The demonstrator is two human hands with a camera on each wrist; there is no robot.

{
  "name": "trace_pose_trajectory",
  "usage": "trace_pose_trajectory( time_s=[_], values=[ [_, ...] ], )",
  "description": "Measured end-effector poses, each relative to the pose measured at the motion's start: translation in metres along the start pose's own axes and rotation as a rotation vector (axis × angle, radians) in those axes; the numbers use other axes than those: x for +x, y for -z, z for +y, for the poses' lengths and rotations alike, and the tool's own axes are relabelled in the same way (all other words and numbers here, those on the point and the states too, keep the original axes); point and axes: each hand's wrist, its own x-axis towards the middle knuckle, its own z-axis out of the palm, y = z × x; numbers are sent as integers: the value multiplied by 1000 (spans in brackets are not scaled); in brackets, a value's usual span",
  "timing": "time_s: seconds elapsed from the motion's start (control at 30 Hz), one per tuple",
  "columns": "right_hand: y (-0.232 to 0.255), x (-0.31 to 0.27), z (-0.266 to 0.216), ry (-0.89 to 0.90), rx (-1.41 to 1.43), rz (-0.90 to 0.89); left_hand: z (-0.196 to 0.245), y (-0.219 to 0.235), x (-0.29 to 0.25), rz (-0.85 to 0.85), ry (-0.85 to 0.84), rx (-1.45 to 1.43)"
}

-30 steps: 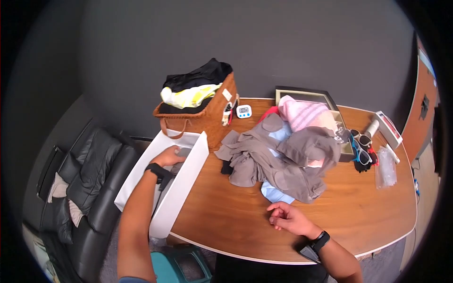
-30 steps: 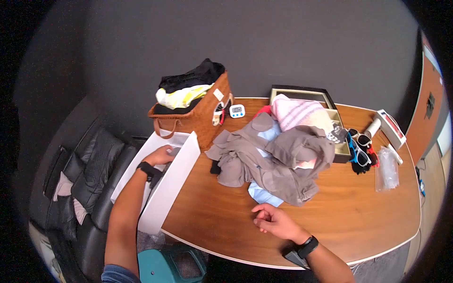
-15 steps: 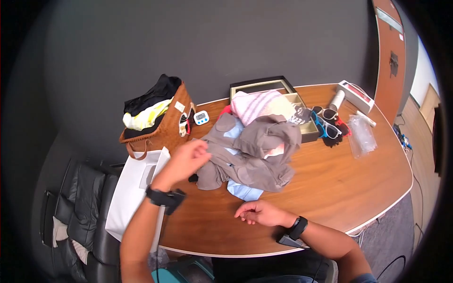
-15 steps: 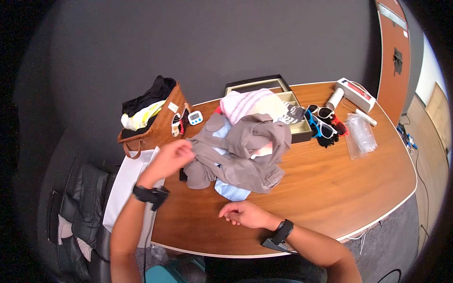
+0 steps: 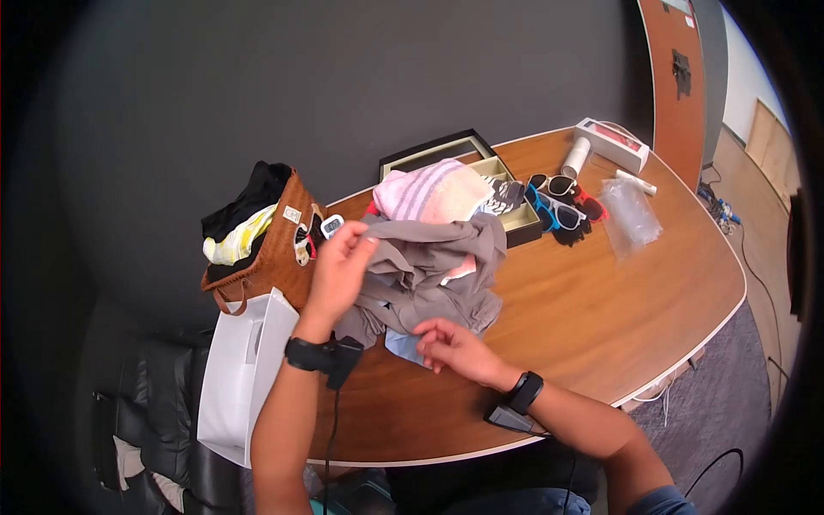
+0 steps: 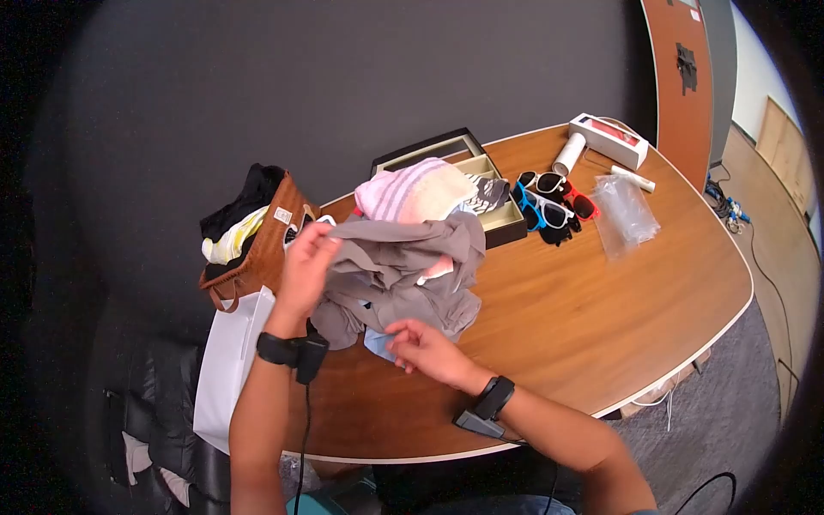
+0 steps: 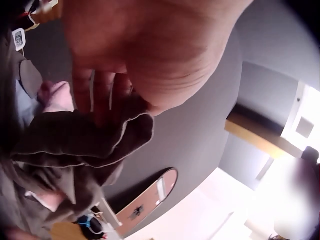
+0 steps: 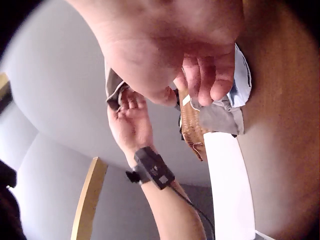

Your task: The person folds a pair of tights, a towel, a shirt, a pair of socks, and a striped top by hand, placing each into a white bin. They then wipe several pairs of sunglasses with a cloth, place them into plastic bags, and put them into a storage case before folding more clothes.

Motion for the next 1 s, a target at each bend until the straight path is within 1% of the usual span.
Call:
trace_pose_trajectory(
  time_s=[0.03,0.07,0.1,0.13,0.17,0.23,0.27,0.3,0.37,0.4,0.43,0.5,0.53,0.57,0.6,0.63,0.67,0.7,0.73,0.8,0.83,0.9,0.93,0.97,1.0],
  values=[
    [0,0,-2,-5,3,-5,15,3,-7,36,3,-123],
    [-2,-1,-6,36,81,48,28,5,-14,42,6,-123],
    [-3,-2,-10,76,158,101,40,7,-21,36,-29,-269],
    [-3,-3,-17,88,141,105,50,9,-28,31,-66,-417],
    [-2,-3,-18,82,137,99,59,11,-34,40,-67,-419],
    [-2,-4,-20,124,107,129,74,14,-44,-37,-138,-523],
    [-6,-7,-24,151,191,173,78,17,-48,-23,-150,-469],
    [-5,-6,-25,149,185,169,84,19,-53,-17,-154,-472],
    [1,-4,-21,163,130,243,95,22,-64,-77,-158,-573],
    [3,-2,-16,213,67,254,98,25,-68,-95,-156,-577],
    [0,-4,-18,209,64,246,100,27,-72,-86,-158,-577],
    [-7,-9,-26,275,-16,162,102,26,-79,-157,-89,-630],
    [-4,-11,-26,274,-23,155,101,24,-82,-130,-54,-628],
    [1,-15,-26,136,-152,75,99,20,-85,-123,-59,-630],
    [4,-18,-26,-4,-278,-4,96,16,-88,-123,5,-629],
    [1,-24,-30,-10,-280,-6,93,12,-92,-125,73,-630],
    [-6,-33,-41,-38,-346,-43,90,9,-95,-136,122,-638],
    [-12,-42,-51,-66,-414,-80,86,6,-98,-132,125,-644],
    [-16,-50,-57,-73,-418,-78,82,2,-100,-153,158,-652],
    [-22,-64,-67,-3,-193,-123,76,-6,-102,-204,196,-677],
    [-28,-72,-72,-7,-200,-118,72,-10,-102,-206,194,-686],
    [-44,-83,-80,239,-45,33,64,-21,-101,-255,219,-687],
    [-51,-86,-86,237,-49,36,66,-28,-102,-239,243,-690],
    [-59,-89,-90,335,-208,111,64,-34,-103,-240,243,-694],
    [-62,-90,-92,432,-368,186,61,-39,-104,-285,253,-619]
  ],
)
